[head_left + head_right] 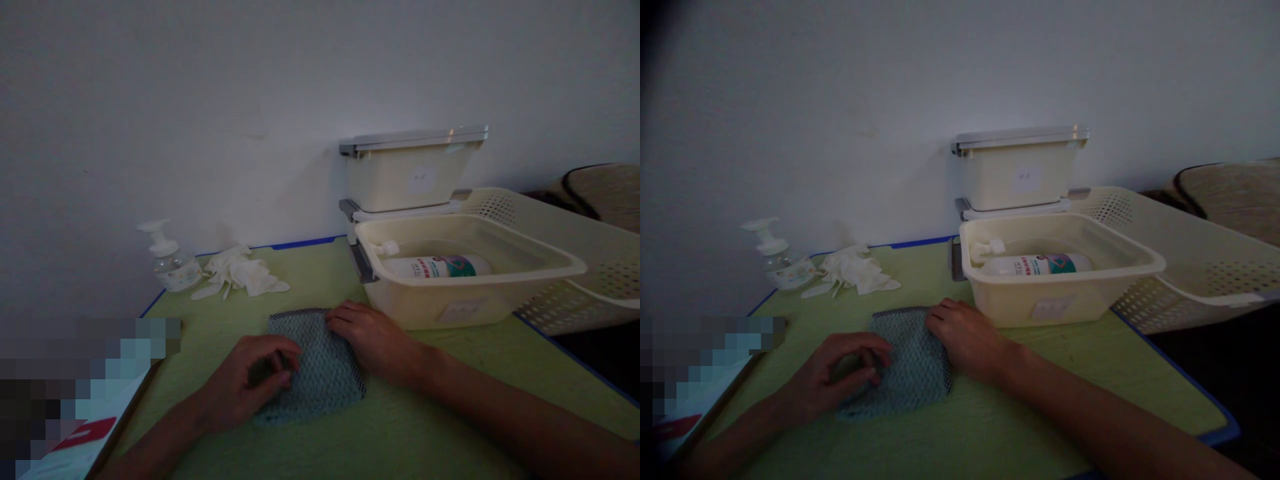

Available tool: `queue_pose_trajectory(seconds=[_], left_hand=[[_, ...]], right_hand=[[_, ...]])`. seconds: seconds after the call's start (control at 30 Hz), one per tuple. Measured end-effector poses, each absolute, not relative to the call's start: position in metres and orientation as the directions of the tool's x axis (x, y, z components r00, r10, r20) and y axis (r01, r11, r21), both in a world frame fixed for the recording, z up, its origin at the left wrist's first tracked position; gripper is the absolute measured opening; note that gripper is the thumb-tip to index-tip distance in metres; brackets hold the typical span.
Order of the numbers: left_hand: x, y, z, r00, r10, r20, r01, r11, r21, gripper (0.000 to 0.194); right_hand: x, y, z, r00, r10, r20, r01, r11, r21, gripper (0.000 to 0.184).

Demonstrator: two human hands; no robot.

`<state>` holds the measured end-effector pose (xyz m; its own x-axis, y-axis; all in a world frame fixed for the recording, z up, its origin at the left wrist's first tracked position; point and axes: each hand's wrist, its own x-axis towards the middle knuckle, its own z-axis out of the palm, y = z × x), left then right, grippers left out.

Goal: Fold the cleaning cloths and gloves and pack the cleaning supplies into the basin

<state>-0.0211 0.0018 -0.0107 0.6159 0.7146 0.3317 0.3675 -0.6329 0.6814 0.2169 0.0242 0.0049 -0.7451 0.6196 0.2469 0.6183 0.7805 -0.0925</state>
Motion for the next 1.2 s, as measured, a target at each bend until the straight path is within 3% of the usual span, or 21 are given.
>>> queue_pose_trajectory(seconds=[0.17,0.33,0.53,0.67,0.83,1.0,1.2], left_hand=[[-0.018,0.002,-0.009,0.644,0.686,0.338,0.405,-0.681,0.610,0.014],[-0.013,0.002,-0.006,0.690,0.686,0.229,0.452,-0.657,0.604,0.016],[-0.010,0.001,-0.004,0.698,0.694,0.176,0.478,-0.635,0.607,0.018],[-0.010,0.000,-0.003,0.723,0.680,0.122,0.497,-0.635,0.592,0.019],[-0.015,-0.001,-0.005,0.764,0.640,0.081,0.542,-0.705,0.457,0.049],[-0.022,0.002,-0.014,0.780,0.623,0.049,0.564,-0.736,0.374,0.075],[-0.023,0.006,-0.015,0.807,0.581,0.100,0.532,-0.791,0.303,0.074]], right_hand=[[0.215,0.016,0.009,-0.840,0.440,0.317,0.448,0.893,-0.053,0.018],[0.209,0.002,0.017,-0.957,0.237,0.168,0.246,0.969,0.034,0.025],[0.209,-0.002,0.023,-0.951,0.297,0.086,0.297,0.955,-0.008,0.023],[0.211,-0.002,0.026,-0.950,0.306,0.062,0.303,0.952,-0.050,0.035],[0.213,0.001,0.027,-0.952,0.302,0.043,0.299,0.952,-0.070,0.033],[0.216,0.010,0.023,-0.932,0.353,0.081,0.354,0.935,-0.005,0.027],[0.218,0.019,0.019,-0.913,0.393,0.111,0.400,0.915,0.050,0.020]])
